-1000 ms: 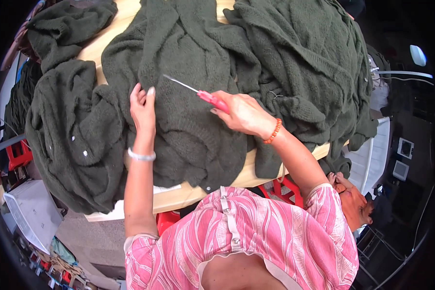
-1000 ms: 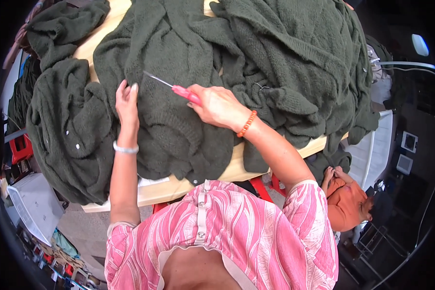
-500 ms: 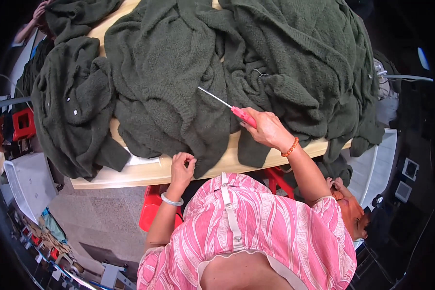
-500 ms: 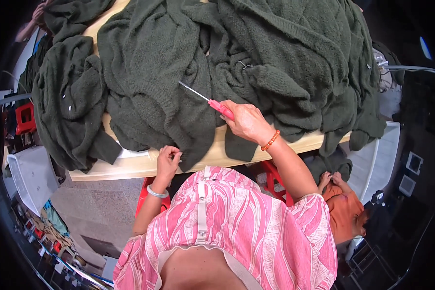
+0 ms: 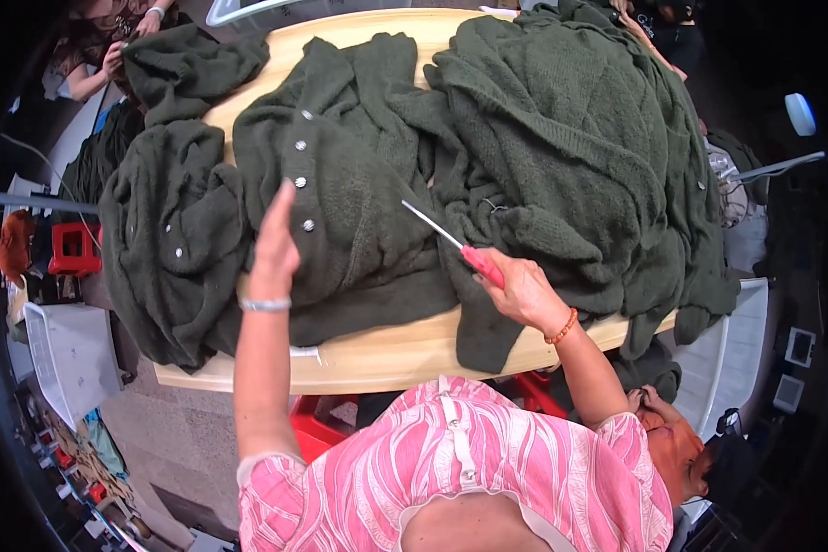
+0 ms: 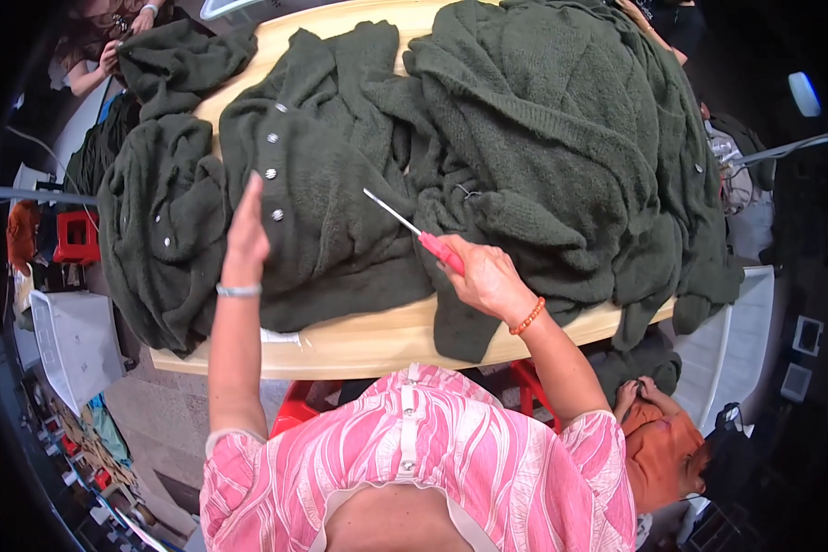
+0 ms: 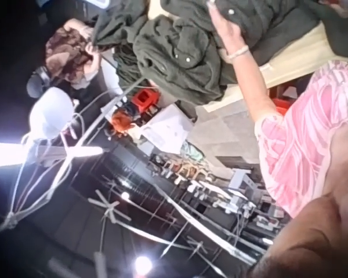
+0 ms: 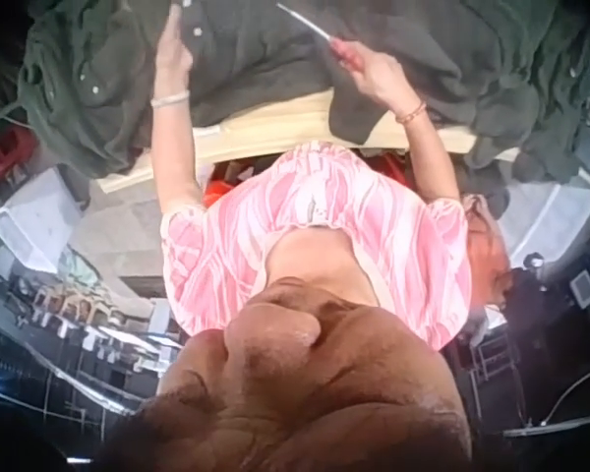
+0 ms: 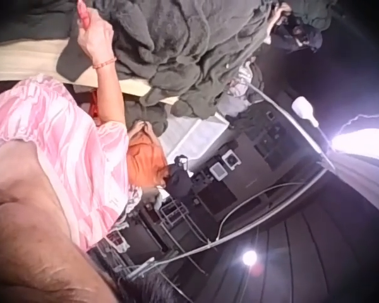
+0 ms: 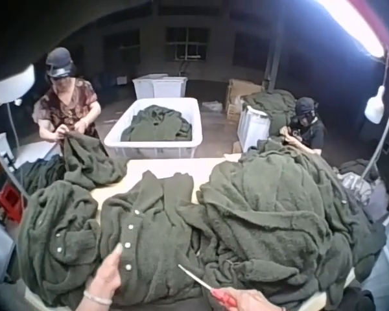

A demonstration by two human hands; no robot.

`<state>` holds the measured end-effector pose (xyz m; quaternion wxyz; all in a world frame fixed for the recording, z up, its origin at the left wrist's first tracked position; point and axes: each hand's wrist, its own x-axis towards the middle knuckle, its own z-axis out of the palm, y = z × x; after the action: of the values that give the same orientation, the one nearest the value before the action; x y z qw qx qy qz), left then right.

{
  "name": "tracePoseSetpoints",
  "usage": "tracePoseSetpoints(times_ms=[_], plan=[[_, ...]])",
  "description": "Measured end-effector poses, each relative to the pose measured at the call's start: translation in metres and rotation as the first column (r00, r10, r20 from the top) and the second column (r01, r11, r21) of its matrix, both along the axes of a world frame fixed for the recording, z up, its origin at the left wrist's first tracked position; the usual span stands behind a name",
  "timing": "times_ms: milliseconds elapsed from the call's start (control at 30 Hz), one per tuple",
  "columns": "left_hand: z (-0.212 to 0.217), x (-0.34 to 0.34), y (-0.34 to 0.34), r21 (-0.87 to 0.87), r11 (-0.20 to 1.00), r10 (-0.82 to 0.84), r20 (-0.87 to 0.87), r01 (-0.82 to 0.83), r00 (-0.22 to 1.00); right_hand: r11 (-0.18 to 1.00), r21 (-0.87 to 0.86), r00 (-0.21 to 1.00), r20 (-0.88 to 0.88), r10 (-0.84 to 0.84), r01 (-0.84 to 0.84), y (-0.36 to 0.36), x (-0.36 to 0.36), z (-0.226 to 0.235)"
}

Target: Trim loose threads from green garments using a thread cutter.

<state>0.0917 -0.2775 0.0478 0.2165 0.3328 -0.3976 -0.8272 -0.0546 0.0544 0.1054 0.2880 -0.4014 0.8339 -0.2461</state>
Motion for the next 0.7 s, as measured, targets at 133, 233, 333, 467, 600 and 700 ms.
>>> tracePoseSetpoints(times_ms=[133,233,333,467,600,700], plan=[[-0.040,0.016,-0.006,0.294,0.947,-0.122,-0.036,0.128,0.992,0.999,0.044,1.000,0.015,0.020,-0.020,-0.017,0.006,0.000],[-0.040,0.002,0.003,0.232,0.973,-0.014,0.067,-0.002,0.998,1.000,-0.019,1.000,0.004,0.025,-0.025,-0.031,0.016,0.001],[-0.046,-0.003,0.021,0.288,0.951,0.096,0.056,-0.108,0.994,0.996,-0.031,0.996,0.011,0.087,-0.087,-0.042,0.031,0.005],[-0.080,-0.006,0.047,0.269,0.940,0.205,0.039,-0.208,0.978,0.982,0.090,0.986,-0.025,0.167,-0.164,-0.051,0.050,0.015],[-0.092,-0.006,0.058,0.248,0.933,0.254,0.054,-0.259,0.966,0.988,0.134,0.993,-0.070,0.091,-0.081,-0.070,0.043,0.010],[-0.095,0.001,0.057,0.204,0.951,0.245,-0.036,-0.233,0.969,0.984,0.105,0.988,-0.049,0.149,-0.143,-0.075,0.039,0.010]])
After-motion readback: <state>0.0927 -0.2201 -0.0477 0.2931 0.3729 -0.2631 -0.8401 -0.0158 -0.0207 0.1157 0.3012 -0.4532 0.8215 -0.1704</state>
